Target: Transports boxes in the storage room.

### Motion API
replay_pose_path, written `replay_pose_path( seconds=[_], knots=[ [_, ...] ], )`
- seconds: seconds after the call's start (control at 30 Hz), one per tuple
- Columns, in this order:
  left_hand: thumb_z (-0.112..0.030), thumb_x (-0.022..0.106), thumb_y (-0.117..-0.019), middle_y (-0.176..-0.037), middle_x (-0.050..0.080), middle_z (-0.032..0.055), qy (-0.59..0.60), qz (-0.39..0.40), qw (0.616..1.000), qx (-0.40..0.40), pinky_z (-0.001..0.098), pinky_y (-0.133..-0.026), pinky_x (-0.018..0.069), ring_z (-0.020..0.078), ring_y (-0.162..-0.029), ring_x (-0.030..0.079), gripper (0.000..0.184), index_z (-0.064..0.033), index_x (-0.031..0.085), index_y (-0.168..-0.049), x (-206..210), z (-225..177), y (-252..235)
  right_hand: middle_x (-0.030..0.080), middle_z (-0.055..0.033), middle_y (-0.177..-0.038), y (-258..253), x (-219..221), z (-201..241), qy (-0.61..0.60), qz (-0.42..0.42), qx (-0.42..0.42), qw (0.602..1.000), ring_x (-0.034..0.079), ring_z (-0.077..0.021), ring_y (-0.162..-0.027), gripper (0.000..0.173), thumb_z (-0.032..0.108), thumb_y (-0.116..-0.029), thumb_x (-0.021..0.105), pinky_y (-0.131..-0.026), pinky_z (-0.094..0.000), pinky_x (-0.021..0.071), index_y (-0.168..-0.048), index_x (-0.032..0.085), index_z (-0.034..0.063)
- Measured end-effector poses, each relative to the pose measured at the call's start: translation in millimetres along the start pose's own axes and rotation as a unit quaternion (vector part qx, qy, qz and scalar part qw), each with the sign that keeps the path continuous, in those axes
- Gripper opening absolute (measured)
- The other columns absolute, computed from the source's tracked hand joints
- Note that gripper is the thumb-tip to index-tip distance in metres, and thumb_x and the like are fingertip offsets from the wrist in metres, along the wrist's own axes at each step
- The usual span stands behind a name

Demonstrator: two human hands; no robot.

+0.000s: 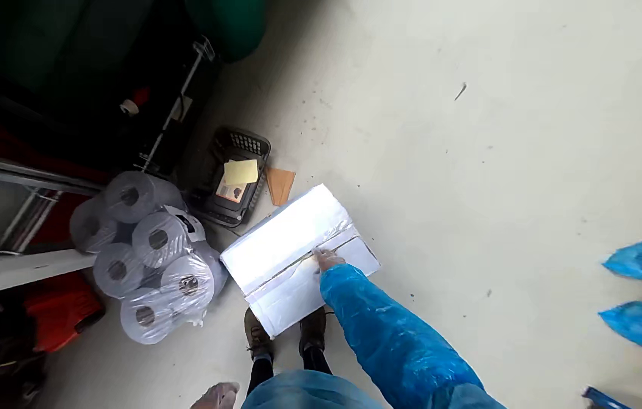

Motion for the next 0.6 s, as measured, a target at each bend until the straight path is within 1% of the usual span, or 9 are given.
replay_pose_path(
  seconds=[0.03,0.07,0.13,0.23,0.3,0.37,0.47,0.53,0.6],
  knots=[
    [-0.03,0.041,-0.1099,-0.13,0.067,0.0209,-0.002,0.005,1.0,0.0,0.0527,-0.109,0.0485,0.0335,-0.121,0.065,0.045,0.0007,0.063,-0.135,4,-2,-20,0.05,-0.0252,-0.151,1,3,0,0.03,0.004,-0.014,0.999,0.052,-0.0483,-0.134,0.06,0.011,-0.0968,0.068,-0.105,-0.0649,0.0449,-0.153,0.046,0.0073],
    [-0.029,0.042,-0.1099,-0.131,0.067,0.0209,-0.016,0.002,1.0,-0.003,0.0529,-0.109,0.0476,0.0337,-0.122,0.065,0.044,0.0001,0.063,-0.135,3,-8,-39,0.054,-0.0255,-0.146,7,5,3,0.038,0.008,-0.039,0.998,0.055,-0.0475,-0.13,0.054,0.012,-0.0963,0.069,-0.103,-0.0639,0.0461,-0.148,0.052,0.006],
    [-0.028,0.043,-0.1098,-0.135,0.065,0.0191,-0.053,-0.016,0.998,-0.011,0.0514,-0.112,0.0455,0.0323,-0.127,0.062,0.042,-0.0033,0.062,-0.137,-3,-29,-77,0.062,-0.0222,-0.137,29,19,11,0.017,0.018,-0.095,0.995,0.06,-0.0412,-0.126,0.04,0.01,-0.0969,0.065,-0.105,-0.059,0.0477,-0.137,0.063,0.007],
    [-0.024,0.048,-0.107,-0.145,0.058,0.0165,-0.108,-0.051,0.993,0.007,0.0457,-0.116,0.0418,0.03,-0.136,0.055,0.044,-0.0076,0.054,-0.147,-2,-71,-127,0.06,-0.0198,-0.141,63,44,9,-0.015,0.062,-0.098,0.993,0.059,-0.0376,-0.129,0.038,0.008,-0.0995,0.057,-0.108,-0.0558,0.0474,-0.137,0.063,0.0085],
    [-0.026,0.05,-0.1056,-0.155,0.05,0.015,-0.153,-0.036,0.987,0.024,0.0434,-0.121,0.0348,0.0295,-0.144,0.046,0.051,-0.0101,0.046,-0.154,12,-95,-155,0.06,-0.0187,-0.141,70,53,4,-0.041,0.056,-0.076,0.995,0.059,-0.0356,-0.13,0.039,0.011,-0.1003,0.054,-0.108,-0.0542,0.0478,-0.138,0.063,0.0094],
    [-0.027,0.051,-0.1055,-0.16,0.043,0.0139,-0.199,-0.008,0.979,0.036,0.044,-0.123,0.0314,0.0293,-0.148,0.041,0.056,-0.012,0.041,-0.158,28,-116,-184,0.059,-0.0184,-0.143,71,58,6,-0.06,0.066,-0.06,0.994,0.057,-0.034,-0.134,0.041,0.012,-0.1017,0.053,-0.111,-0.0532,0.0458,-0.142,0.061,0.0097],
    [-0.023,0.05,-0.1063,-0.158,0.046,0.0126,-0.252,0.059,0.965,0.035,0.046,-0.122,0.0339,0.0286,-0.147,0.043,0.053,-0.0146,0.042,-0.158,53,-136,-220,0.061,-0.0183,-0.141,72,60,8,-0.072,0.059,-0.064,0.994,0.058,-0.0334,-0.132,0.041,0.015,-0.1023,0.053,-0.11,-0.0528,0.0468,-0.142,0.062,0.0096],
    [-0.014,0.052,-0.1031,-0.153,0.051,0.0148,-0.295,0.059,0.953,0.037,0.048,-0.117,0.0393,0.032,-0.142,0.047,0.051,-0.0142,0.047,-0.154,59,-148,-235,0.064,-0.0192,-0.137,75,61,6,-0.086,0.041,-0.066,0.993,0.062,-0.0341,-0.127,0.039,0.017,-0.1022,0.054,-0.106,-0.0533,0.049,-0.139,0.064,0.0097],
    [-0.01,0.054,-0.1016,-0.154,0.05,0.0141,-0.306,0.051,0.949,0.052,0.0491,-0.116,0.04,0.0325,-0.142,0.047,0.057,-0.0191,0.044,-0.157,57,-159,-241,0.064,-0.0199,-0.136,75,65,10,-0.087,0.043,-0.065,0.993,0.062,-0.035,-0.126,0.037,0.018,-0.1031,0.052,-0.104,-0.054,0.0498,-0.137,0.065,0.0099]
  ],
)
Point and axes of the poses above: each hand's wrist, its own y-axis away from the middle knuckle, its own x-axis out of the palm, z = x × y, the point moved 9 cm from there along -y, towards the middle knuckle
